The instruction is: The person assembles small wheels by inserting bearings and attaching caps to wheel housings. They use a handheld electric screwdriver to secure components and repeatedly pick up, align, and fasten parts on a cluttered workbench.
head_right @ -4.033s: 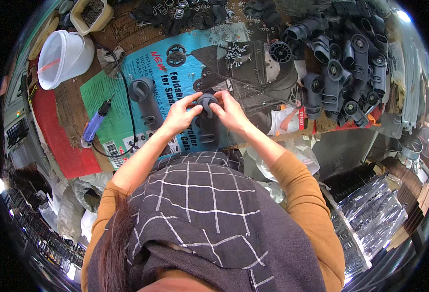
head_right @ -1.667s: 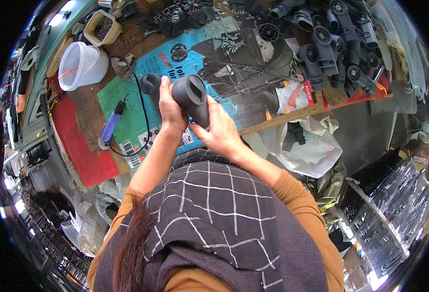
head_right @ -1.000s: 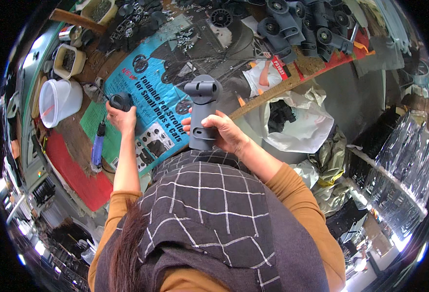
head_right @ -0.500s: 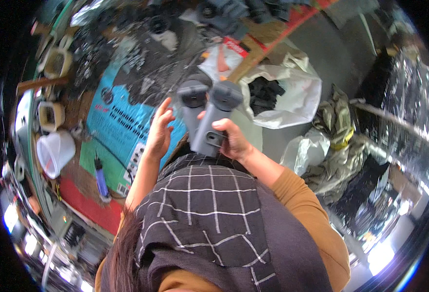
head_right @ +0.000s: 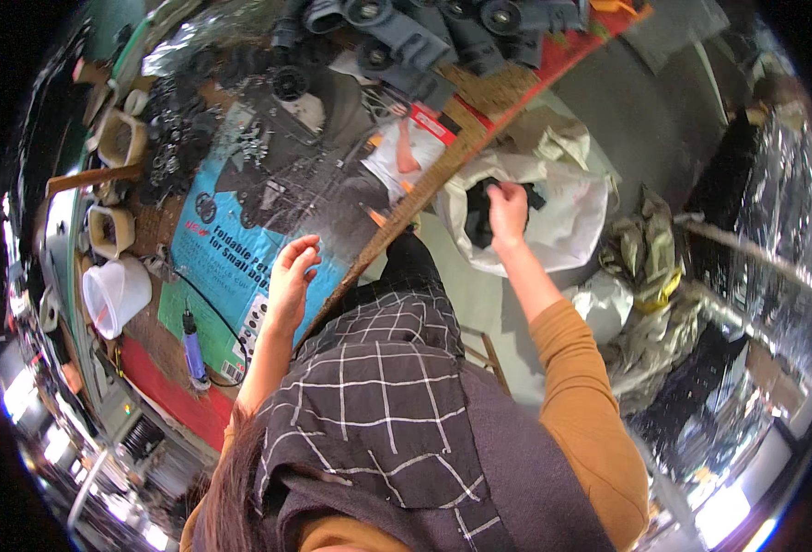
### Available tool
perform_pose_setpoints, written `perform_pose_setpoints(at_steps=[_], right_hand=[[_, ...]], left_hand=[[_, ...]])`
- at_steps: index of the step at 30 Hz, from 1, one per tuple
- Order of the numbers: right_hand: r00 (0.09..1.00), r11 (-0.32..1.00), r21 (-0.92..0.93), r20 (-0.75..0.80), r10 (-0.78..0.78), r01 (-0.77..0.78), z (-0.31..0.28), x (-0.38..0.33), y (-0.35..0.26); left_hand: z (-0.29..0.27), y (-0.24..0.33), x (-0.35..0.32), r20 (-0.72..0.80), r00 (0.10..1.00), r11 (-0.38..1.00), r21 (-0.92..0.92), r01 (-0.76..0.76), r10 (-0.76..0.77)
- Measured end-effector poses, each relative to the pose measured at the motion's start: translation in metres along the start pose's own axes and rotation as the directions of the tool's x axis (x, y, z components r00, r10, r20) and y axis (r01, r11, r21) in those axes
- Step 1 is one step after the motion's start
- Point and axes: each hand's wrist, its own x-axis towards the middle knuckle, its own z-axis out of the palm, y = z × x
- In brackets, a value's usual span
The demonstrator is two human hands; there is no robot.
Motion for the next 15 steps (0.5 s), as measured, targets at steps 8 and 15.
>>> perform_pose_setpoints(at_steps=[8, 15], right_hand=[[0.441, 0.292, -0.619, 0.098, -0.892, 0.729, 0.143, 0.007, -0.157], [0.358, 0.125, -0.554, 0.336, -0.871, 0.823, 0.145, -0.018, -0.154]], left_hand=[[-0.034, 0.012, -0.03, -0.154, 0.984, 0.993, -0.062, -0.104, 0.093], [-0.082, 0.001, -0.028, -0.222, 0.968, 0.963, -0.209, -0.168, 0.121]])
